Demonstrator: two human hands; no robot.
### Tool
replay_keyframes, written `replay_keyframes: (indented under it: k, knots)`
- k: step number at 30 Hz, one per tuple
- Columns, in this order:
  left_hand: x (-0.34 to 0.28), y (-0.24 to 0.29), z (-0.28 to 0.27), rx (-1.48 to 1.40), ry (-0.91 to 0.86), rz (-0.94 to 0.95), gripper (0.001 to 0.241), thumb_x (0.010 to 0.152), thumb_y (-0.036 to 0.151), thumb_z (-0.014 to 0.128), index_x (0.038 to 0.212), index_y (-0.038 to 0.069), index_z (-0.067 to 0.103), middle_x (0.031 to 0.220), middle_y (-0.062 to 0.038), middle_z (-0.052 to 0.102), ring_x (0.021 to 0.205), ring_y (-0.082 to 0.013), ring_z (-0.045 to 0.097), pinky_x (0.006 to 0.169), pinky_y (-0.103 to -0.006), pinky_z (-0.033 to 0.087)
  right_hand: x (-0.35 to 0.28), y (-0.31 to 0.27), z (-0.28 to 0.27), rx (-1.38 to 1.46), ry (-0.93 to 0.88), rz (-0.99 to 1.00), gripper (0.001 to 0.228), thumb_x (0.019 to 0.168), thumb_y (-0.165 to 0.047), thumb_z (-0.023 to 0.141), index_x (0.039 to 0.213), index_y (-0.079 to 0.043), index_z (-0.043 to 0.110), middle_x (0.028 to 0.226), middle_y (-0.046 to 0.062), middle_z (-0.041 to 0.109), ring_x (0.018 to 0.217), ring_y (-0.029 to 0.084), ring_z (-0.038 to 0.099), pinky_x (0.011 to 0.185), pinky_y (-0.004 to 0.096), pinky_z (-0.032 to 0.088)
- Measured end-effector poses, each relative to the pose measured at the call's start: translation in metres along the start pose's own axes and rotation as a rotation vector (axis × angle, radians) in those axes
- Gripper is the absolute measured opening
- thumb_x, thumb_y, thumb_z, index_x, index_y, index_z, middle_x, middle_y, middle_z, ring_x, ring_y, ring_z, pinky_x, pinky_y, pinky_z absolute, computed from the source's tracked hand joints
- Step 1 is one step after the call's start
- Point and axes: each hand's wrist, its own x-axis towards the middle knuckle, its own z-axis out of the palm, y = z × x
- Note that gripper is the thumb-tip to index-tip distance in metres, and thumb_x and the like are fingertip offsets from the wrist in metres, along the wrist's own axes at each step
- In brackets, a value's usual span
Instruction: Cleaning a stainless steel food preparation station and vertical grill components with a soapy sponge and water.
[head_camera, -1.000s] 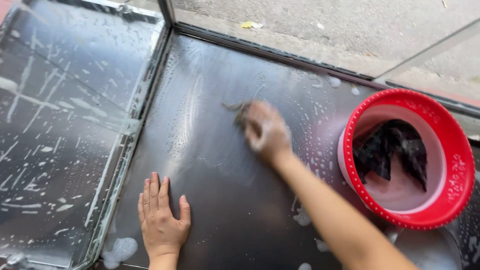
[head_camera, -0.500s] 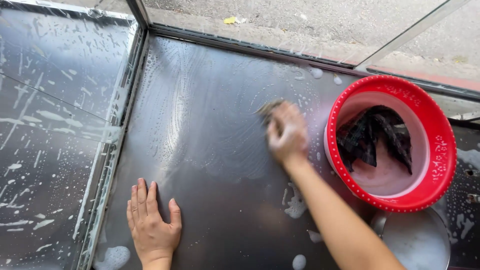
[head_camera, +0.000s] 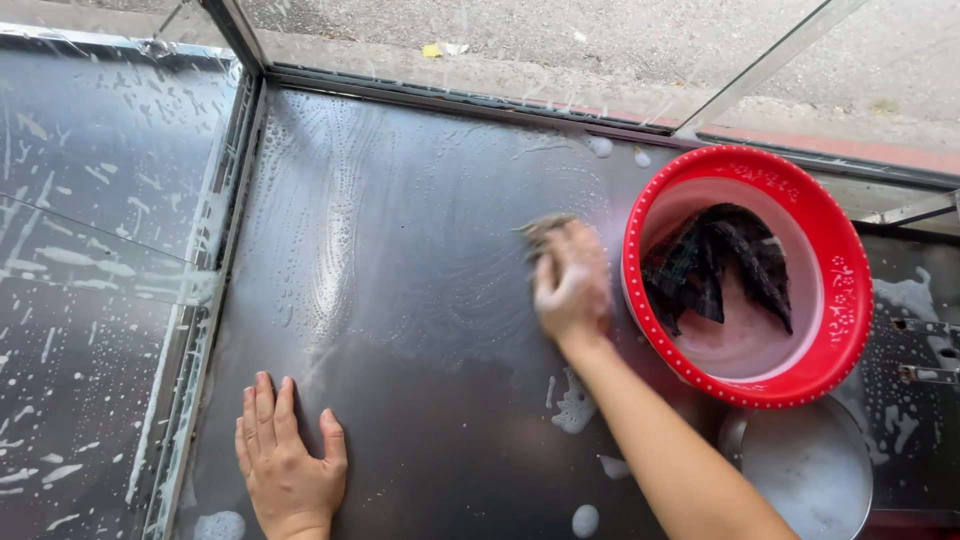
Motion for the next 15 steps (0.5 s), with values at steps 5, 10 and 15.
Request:
replay_keyframes:
  k: [5, 10, 15]
  knots:
    - [0.0, 0.001, 0.003, -0.013, 0.014, -0.006, 0.06, 0.093, 0.037, 0.056, 0.145, 0.007, 0.055, 0.163, -0.013, 0.044, 0.153, -0.0287, 0.038, 0.126, -0.0481, 0.027, 0.094, 0.016, 0.061, -0.259, 0.41, 0.528, 0.045, 0.093, -0.026, 0.062, 0.133, -0.005, 0.062, 0.15, 0.022, 0.046, 0.146, 0.041, 0.033, 0.12, 0.053, 0.024]
    - [-0.002, -0.003, 0.006, -0.009, 0.01, -0.001, 0.061, 0.093, 0.036, 0.056, 0.146, 0.007, 0.054, 0.164, -0.013, 0.043, 0.153, -0.0289, 0.038, 0.126, -0.0485, 0.027, 0.127, -0.074, 0.08, -0.006, 0.069, 0.188, 0.044, 0.098, -0.034, 0.058, 0.135, -0.011, 0.057, 0.145, 0.017, 0.051, 0.142, 0.036, 0.042, 0.121, 0.048, 0.025]
    - [-0.004, -0.003, 0.006, -0.017, 0.005, 0.003, 0.06, 0.094, 0.036, 0.056, 0.146, 0.007, 0.054, 0.164, -0.013, 0.044, 0.153, -0.0288, 0.039, 0.127, -0.0488, 0.028, 0.127, -0.035, 0.079, -0.047, -0.067, -0.246, 0.039, 0.104, -0.04, 0.052, 0.128, -0.009, 0.056, 0.143, 0.016, 0.055, 0.138, 0.031, 0.048, 0.123, 0.047, 0.027]
